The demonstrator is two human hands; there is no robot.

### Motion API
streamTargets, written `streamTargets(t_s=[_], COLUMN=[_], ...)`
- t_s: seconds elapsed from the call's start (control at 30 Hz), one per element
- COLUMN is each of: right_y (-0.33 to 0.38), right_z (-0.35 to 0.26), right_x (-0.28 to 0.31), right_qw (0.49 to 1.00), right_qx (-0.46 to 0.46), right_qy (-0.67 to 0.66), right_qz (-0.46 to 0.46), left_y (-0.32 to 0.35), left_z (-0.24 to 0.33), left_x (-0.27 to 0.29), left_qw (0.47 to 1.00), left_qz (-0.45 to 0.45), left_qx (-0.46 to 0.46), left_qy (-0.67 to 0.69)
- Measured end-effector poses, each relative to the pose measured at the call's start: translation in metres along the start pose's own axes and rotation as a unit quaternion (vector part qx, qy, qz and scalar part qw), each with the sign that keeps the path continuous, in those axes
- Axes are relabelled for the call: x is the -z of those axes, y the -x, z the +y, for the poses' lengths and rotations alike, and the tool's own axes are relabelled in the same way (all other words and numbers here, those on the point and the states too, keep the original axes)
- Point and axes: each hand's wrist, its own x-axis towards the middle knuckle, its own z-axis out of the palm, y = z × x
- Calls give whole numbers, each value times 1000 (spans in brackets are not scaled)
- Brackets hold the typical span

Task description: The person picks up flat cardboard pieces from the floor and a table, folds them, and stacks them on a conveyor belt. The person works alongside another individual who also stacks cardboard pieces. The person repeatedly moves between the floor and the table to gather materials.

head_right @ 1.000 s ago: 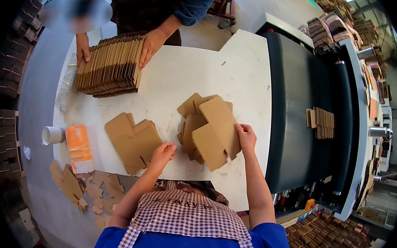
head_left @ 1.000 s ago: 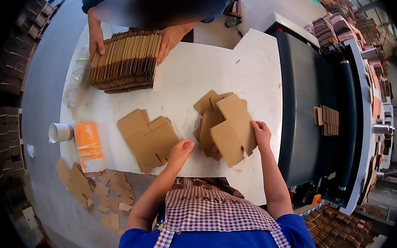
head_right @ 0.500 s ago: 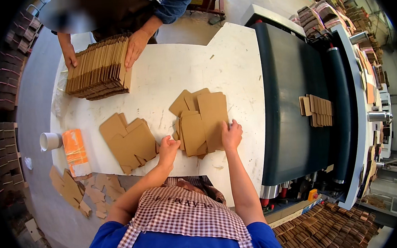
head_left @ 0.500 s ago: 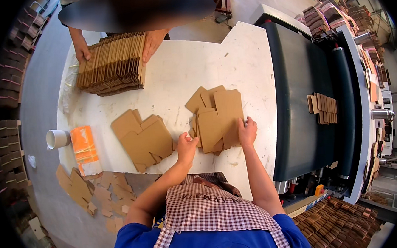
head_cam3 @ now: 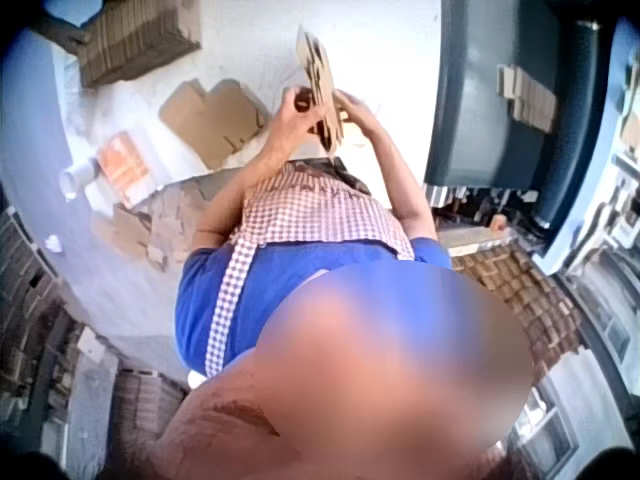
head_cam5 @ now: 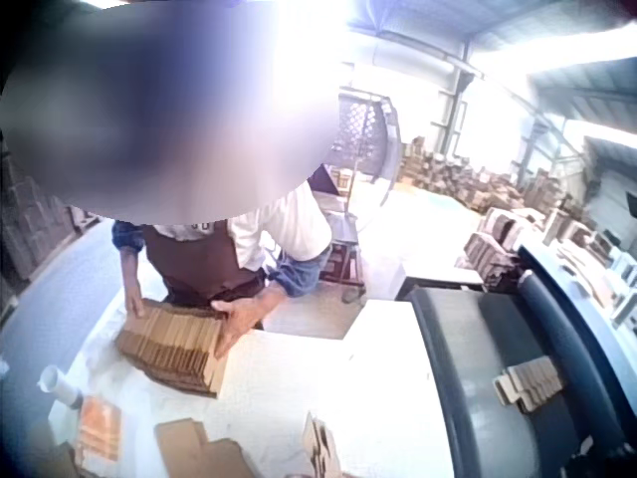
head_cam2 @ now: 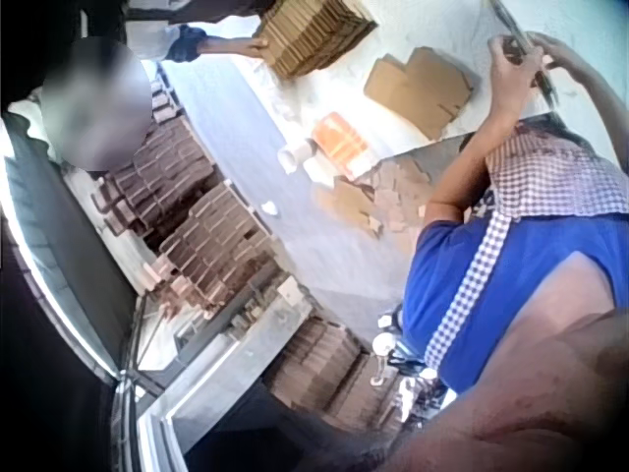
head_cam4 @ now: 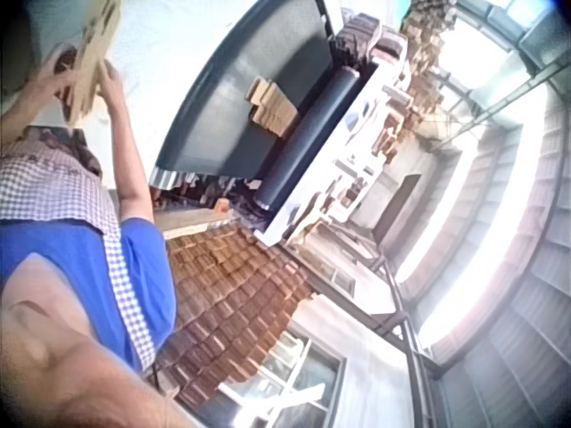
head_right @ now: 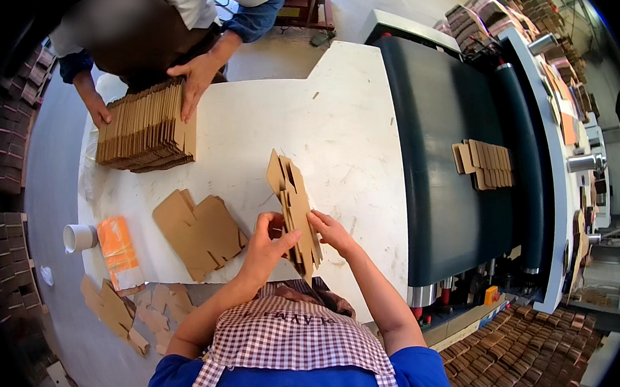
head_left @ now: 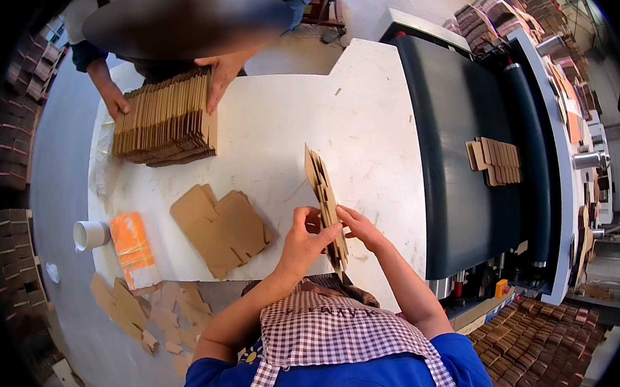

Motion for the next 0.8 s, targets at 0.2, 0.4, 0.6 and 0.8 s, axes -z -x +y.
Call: streamTargets(t_s=[0.2, 0.4, 0.6, 0.8], right_y=[38, 97, 105, 104], right_z=[-31, -63, -73, -47], right_x=[17, 15, 15, 45], right_qw=[996, 994, 980, 970], right_qx=[16, 98, 52, 148], right_qy=[-93, 25, 65, -157], right_qz=[-9, 44, 180, 110], left_y=[-29, -47, -67, -98], left_z=[-21, -16, -47, -62], left_x=[3, -11, -28, 7], left_qw=[998, 992, 987, 990], left_qz=[-33, -100, -126, 80], left_qx=[28, 45, 82, -115], left_qy=[48, 57, 49, -9])
